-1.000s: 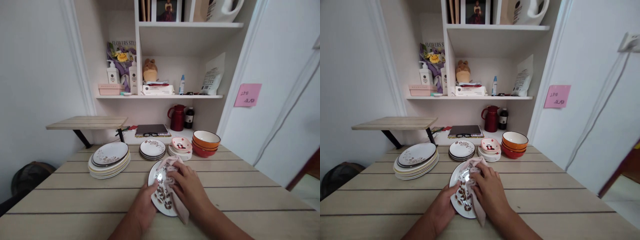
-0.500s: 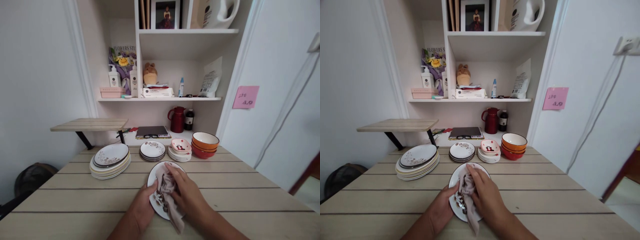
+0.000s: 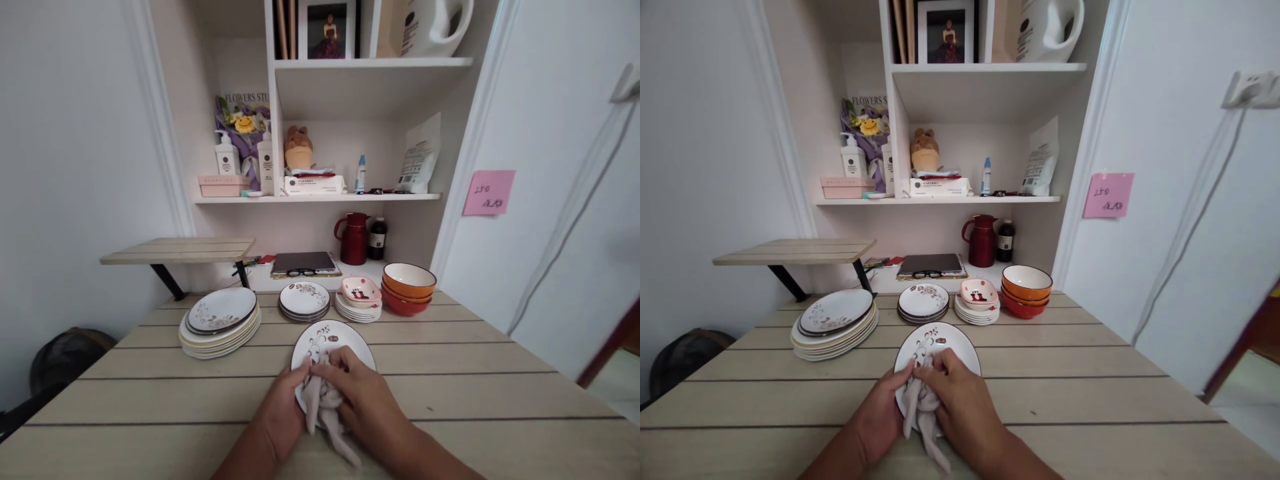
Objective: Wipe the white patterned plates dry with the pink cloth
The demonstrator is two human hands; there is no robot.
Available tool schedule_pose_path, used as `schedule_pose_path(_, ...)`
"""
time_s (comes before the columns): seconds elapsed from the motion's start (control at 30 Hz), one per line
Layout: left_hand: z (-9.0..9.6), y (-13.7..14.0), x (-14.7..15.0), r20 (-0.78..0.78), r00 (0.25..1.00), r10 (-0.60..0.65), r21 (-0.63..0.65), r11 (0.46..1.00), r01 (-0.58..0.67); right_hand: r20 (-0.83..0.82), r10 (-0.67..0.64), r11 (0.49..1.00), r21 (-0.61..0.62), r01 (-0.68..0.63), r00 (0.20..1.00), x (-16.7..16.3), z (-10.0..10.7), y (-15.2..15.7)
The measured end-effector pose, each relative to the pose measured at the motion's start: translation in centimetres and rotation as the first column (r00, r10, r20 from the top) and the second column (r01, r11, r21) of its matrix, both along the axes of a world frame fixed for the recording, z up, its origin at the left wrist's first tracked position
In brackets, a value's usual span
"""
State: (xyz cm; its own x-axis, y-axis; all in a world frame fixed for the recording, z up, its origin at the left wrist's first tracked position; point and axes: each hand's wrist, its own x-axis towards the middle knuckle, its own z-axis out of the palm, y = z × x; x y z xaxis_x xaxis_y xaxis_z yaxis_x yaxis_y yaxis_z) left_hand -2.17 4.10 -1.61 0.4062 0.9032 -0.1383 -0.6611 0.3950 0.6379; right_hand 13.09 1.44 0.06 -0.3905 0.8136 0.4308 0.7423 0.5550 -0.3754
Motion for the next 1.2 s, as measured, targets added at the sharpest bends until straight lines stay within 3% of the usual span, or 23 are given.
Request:
schedule_pose_path(0.13,-0.3,-0.1,0.3,-0.014,0.997,-0.073,0.017,0.997,0.073,0.016,-0.062,0.983,0.176,0.058,0.998,0.4,0.4,0.6)
schedule_pose_path(0.23,-0.3,-0.1,0.5,0.029,0.996,-0.086,0.024,0.996,0.086,0.046,-0.121,0.966,0.234,0.107,0.992,1.4,0.3,1.4)
schedule_pose_path(0.4,0.1,-0.2,0.3,0.078,0.995,-0.056,0.015,0.998,0.055,0.107,-0.173,0.979,0.131,0.159,0.979,1.7,0.4,1.3)
schedule_pose_path(0.57,0.1,-0.1,0.1,0.046,0.994,-0.097,-0.012,0.995,0.098,0.098,-0.085,0.996,-0.016,0.087,0.992,0.7,0.8,-0.2)
schedule_pose_path(0.7,-0.1,0.0,0.1,0.001,0.996,-0.089,0.005,0.996,0.089,0.079,-0.024,0.995,0.099,0.017,0.997,0.0,0.5,-0.5)
schedule_pose_path(0.8,-0.2,-0.1,0.3,-0.026,0.997,-0.072,0.01,0.997,0.073,0.09,-0.063,0.969,0.243,0.04,0.994,0.3,0.5,0.1)
schedule_pose_path(0.9,-0.4,-0.1,0.3,0.005,0.997,-0.076,0.044,0.996,0.075,0.092,-0.111,0.946,0.314,0.077,0.99,1.0,0.8,0.7)
schedule_pose_path(1.07,-0.3,-0.3,0.2,0.032,0.996,-0.079,0.017,0.997,0.079,0.113,-0.12,0.957,0.277,0.085,0.986,1.1,1.6,0.5)
schedule_pose_path(1.2,-0.1,-0.2,0.1,0.022,0.999,-0.048,-0.033,0.998,0.048,0.096,-0.088,0.982,0.174,0.071,0.991,1.0,1.9,-0.3)
